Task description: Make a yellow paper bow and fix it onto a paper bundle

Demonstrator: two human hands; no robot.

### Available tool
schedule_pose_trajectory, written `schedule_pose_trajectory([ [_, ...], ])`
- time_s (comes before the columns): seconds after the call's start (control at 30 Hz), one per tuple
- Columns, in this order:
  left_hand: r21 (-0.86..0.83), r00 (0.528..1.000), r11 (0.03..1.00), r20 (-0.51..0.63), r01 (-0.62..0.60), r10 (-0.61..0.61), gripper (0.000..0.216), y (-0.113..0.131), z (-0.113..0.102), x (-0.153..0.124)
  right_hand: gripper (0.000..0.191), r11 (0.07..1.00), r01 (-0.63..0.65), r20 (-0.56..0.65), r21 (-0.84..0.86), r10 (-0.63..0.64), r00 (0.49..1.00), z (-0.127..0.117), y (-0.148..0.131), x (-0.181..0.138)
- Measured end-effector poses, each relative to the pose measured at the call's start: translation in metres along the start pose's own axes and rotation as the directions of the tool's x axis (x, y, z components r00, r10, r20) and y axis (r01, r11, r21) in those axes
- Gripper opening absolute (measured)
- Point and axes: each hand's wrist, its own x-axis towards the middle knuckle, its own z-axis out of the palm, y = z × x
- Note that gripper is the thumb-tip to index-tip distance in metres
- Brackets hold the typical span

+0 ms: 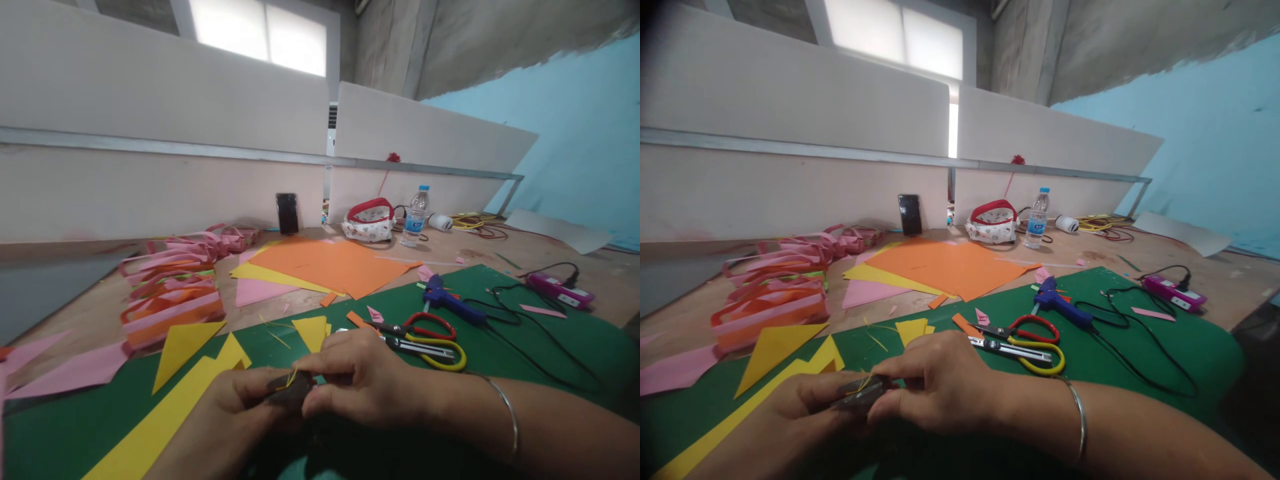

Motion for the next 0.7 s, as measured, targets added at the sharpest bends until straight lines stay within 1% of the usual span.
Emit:
schedule_pose_trajectory([
  [0.1,0.041,1.000,0.999,-0.019,0.002,-0.001,0.021,-0.0003,-0.0004,-0.0002,0.037,1.000,0.003,-0.009,0.009,-0.003,1.000,0.0009,0.0007,0.0000],
  [0.17,0.038,0.999,0.999,-0.043,0.013,-0.011,0.022,-0.0010,0.0001,-0.0008,0.037,1.000,0.005,-0.012,0.021,-0.005,1.000,0.0016,0.0014,-0.0004],
  [0.23,0.024,0.998,1.000,-0.055,-0.002,0.004,0.021,-0.0015,0.0008,-0.0013,0.037,0.999,0.010,-0.010,0.033,-0.010,1.000,0.0023,0.0023,-0.0010],
  [0.37,0.013,0.999,1.000,-0.032,-0.028,0.028,0.018,-0.0014,0.0012,-0.0020,0.039,0.999,0.025,-0.023,0.028,-0.025,0.999,0.0032,0.0043,-0.0013],
  [0.53,-0.059,1.000,0.998,-0.019,0.017,-0.018,0.015,0.0002,0.0021,-0.0028,0.042,0.999,0.015,-0.007,0.038,-0.015,1.000,0.0036,0.0056,-0.0009],
  [0.63,-0.055,1.000,0.998,0.002,0.013,-0.013,0.014,-0.0003,0.0026,-0.0034,0.037,0.999,0.018,-0.014,0.037,-0.018,1.000,0.0043,0.0057,-0.0014],
  [0.7,-0.058,0.999,0.997,0.001,0.044,-0.044,0.015,-0.0018,0.0020,-0.0032,0.031,0.998,0.010,-0.005,0.064,-0.010,1.000,0.0035,0.0052,-0.0012],
])
